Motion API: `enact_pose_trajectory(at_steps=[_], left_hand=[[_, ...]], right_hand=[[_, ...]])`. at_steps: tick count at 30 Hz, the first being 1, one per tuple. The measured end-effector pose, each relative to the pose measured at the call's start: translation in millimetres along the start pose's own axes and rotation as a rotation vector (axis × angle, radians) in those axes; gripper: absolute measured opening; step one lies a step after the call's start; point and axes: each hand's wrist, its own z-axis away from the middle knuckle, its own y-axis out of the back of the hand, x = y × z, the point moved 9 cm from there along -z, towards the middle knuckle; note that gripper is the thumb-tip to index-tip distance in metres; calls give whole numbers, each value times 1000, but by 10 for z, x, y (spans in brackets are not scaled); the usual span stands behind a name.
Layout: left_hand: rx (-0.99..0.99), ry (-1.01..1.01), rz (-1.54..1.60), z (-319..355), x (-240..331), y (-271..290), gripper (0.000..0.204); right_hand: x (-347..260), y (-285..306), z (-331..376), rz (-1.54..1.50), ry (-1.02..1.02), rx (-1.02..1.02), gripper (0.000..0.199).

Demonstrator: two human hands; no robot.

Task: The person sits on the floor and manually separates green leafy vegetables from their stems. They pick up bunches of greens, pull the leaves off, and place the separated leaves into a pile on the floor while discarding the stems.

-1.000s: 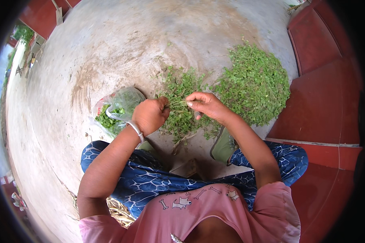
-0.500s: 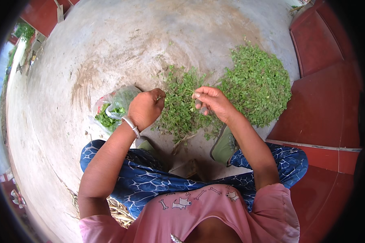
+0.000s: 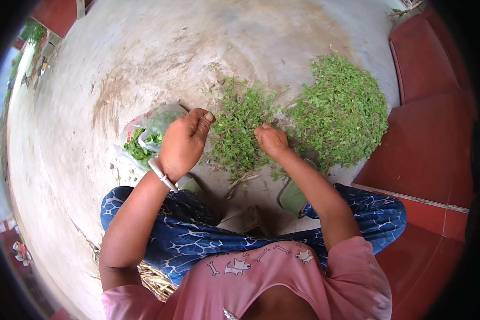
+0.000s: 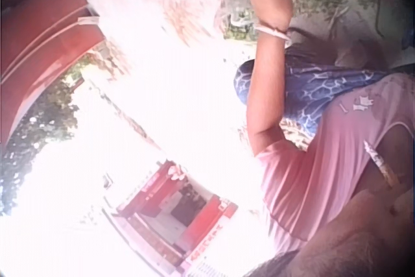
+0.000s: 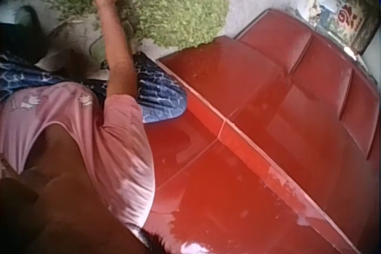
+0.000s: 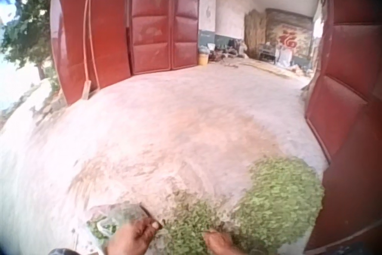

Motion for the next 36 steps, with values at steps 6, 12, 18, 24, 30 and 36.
enact_pose_trajectory(at_steps=[6, 12, 18, 24, 30, 36], left_hand=[[-38, 60, -70, 125, -93, 80, 21], [-4, 12, -94, 161, -210, 113, 21], [-165, 123, -4, 136, -370, -148, 21], [-232, -86, 78, -9, -196, -416, 25], [-351, -93, 12, 32, -272, -639, 19], [-356, -101, -139, 102, -248, -628, 17]], right_hand=[[-16, -490, -40, 105, 23, -57, 17], [151, -474, -66, -35, -43, -71, 8], [-273, -48, 34, -634, -55, -479, 19], [-914, 593, 241, -907, -21, -664, 18], [-1217, 1030, 186, -979, 38, -440, 15], [-1266, 962, 119, -895, 29, -434, 3]])
